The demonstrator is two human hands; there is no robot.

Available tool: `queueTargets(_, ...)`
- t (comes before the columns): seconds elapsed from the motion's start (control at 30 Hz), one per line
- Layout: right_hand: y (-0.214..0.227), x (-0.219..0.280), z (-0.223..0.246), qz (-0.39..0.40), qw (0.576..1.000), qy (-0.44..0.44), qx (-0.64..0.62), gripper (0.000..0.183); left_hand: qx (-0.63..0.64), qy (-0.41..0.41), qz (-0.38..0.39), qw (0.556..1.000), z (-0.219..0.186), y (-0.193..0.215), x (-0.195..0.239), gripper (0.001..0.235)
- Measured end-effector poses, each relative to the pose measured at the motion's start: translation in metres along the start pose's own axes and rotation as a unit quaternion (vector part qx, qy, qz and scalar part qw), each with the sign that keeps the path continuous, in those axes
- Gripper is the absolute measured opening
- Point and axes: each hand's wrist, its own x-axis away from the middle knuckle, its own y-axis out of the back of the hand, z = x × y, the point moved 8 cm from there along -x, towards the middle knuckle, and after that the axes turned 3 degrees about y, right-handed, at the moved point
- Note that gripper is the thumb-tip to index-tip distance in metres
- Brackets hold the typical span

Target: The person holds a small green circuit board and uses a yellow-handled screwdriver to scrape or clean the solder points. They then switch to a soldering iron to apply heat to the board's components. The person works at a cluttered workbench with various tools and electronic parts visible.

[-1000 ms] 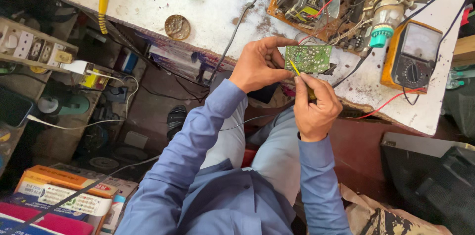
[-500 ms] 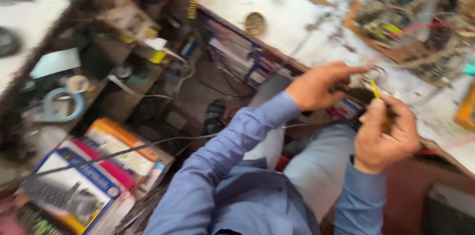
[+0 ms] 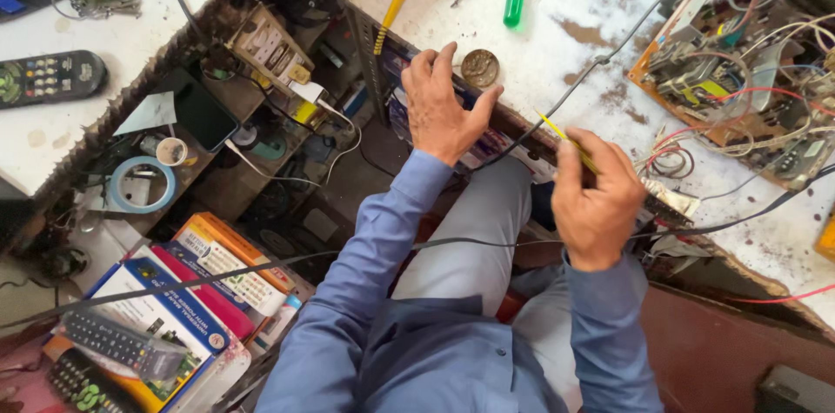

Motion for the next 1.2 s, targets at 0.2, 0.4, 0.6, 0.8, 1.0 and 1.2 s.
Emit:
queueTargets(0.2, -0.043, -0.029, 0.003, 0.017, 1.000, 0.005, 0.003, 0.012, 0.026, 0.007, 0.020, 0.999, 0.012, -0.011, -0.002, 0.053)
queueTargets(0.4, -0.079, -0.042, 0.004, 0.041, 0.998, 0.057, 0.007, 0.015, 0.057, 0.013, 0.012, 0.998, 0.016, -0.012, 0.002, 0.053)
queueTargets(0.6, -0.100, -0.047, 0.001, 0.058, 0.996, 0.062, 0.016, 0.017, 0.064, 0.018, 0.005, 0.998, 0.020, -0.014, 0.005, 0.051)
queueTargets(0.8, -0.108, -0.050, -0.002, 0.077, 0.995, 0.054, 0.036, 0.016, 0.074, 0.027, 0.006, 0.997, 0.023, -0.016, 0.005, 0.049)
queueTargets(1.0, -0.095, -0.045, -0.006, 0.044, 0.999, 0.030, 0.002, 0.013, 0.073, 0.024, 0.008, 0.997, 0.023, -0.015, 0.004, 0.051)
queueTargets(1.2, -0.080, -0.023, -0.043, 0.023, 0.957, -0.184, -0.222, 0.021, 0.054, 0.021, 0.031, 0.998, 0.023, -0.018, 0.003, 0.059)
